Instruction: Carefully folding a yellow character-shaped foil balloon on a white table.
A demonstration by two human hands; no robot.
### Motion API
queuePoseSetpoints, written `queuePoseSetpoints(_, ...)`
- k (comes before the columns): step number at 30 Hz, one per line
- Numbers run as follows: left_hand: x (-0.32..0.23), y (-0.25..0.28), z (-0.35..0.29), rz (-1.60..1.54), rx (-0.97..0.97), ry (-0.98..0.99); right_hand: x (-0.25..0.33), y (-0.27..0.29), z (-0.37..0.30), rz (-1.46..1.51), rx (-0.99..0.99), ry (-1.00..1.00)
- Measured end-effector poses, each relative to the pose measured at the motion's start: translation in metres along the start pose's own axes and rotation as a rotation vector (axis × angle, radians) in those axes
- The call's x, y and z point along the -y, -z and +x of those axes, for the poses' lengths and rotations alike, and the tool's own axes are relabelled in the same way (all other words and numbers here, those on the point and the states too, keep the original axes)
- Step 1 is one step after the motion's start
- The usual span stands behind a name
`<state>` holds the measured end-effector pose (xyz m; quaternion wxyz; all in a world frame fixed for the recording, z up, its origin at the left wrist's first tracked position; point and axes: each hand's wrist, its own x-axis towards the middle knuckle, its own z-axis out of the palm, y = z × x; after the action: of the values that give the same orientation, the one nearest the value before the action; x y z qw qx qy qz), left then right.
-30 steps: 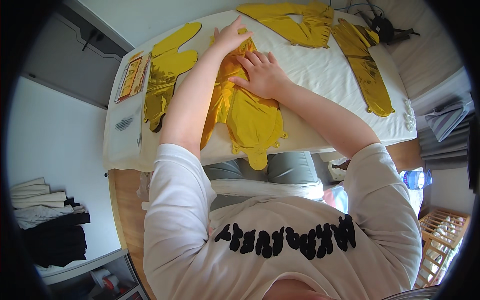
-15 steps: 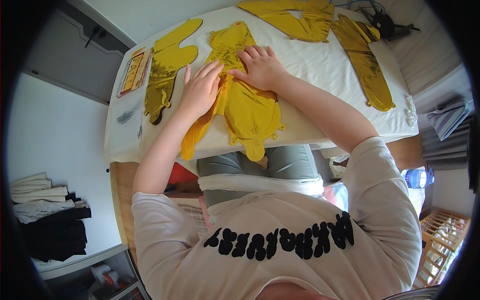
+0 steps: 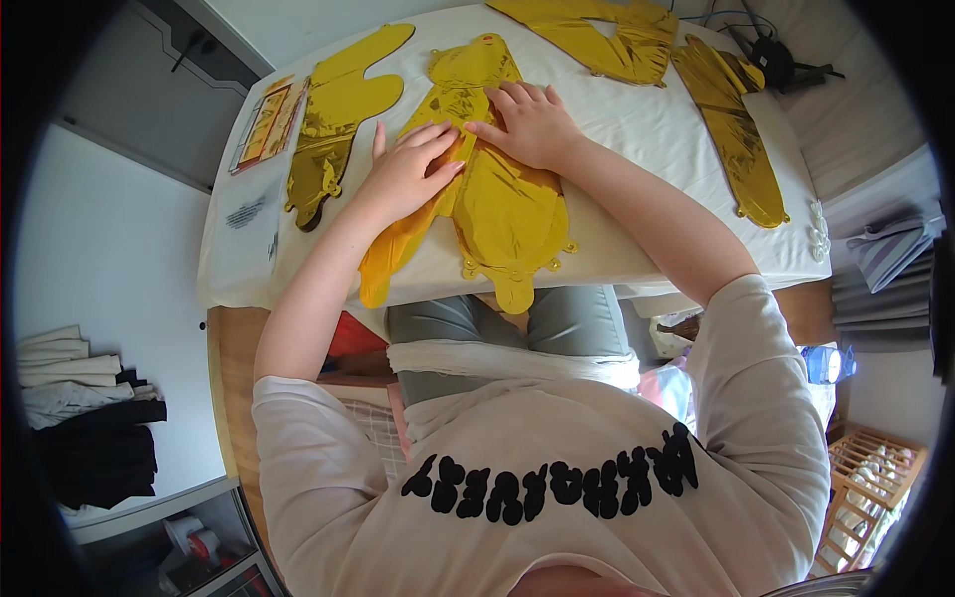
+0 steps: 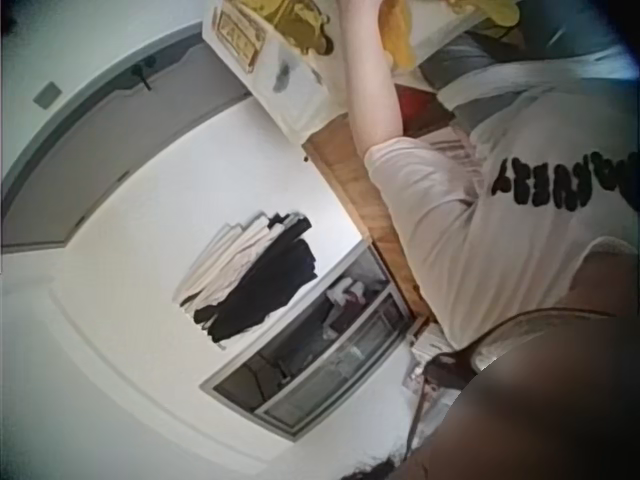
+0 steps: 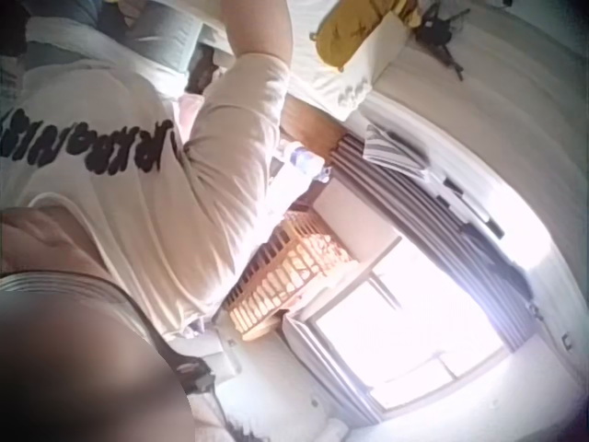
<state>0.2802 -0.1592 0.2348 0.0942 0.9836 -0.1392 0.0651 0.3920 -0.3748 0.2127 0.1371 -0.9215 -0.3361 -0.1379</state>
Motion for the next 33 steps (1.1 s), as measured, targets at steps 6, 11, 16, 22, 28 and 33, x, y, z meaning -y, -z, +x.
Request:
queuePoseSetpoints(6,0.001,0.002,0.002,0.013,0.003,-0.009,-0.001,-0.002,0.001,0.019,-0.008,-0.006)
queuePoseSetpoints(11,0.003,0.001,0.001,0.008,-0.032,-0.02,0.002,0.002,0.0,0.009,0.027,-0.014)
queuePoseSetpoints(16,0.003,0.007,0.007,0.005,-0.052,-0.029,0.003,0.002,-0.002,-0.001,0.018,-0.017)
queuePoseSetpoints(22,-0.01,0.023,0.014,-0.028,-0.253,-0.075,0.003,-0.003,-0.001,-0.024,0.015,-0.005)
queuePoseSetpoints(28,-0.072,0.015,0.024,-0.083,-0.217,-0.626,-0.005,-0.007,0.0,-0.157,0.04,0.05)
queuePoseSetpoints(33,-0.08,-0.006,0.024,0.107,-0.245,-0.72,0.011,0.003,0.0,-0.092,0.125,-0.016)
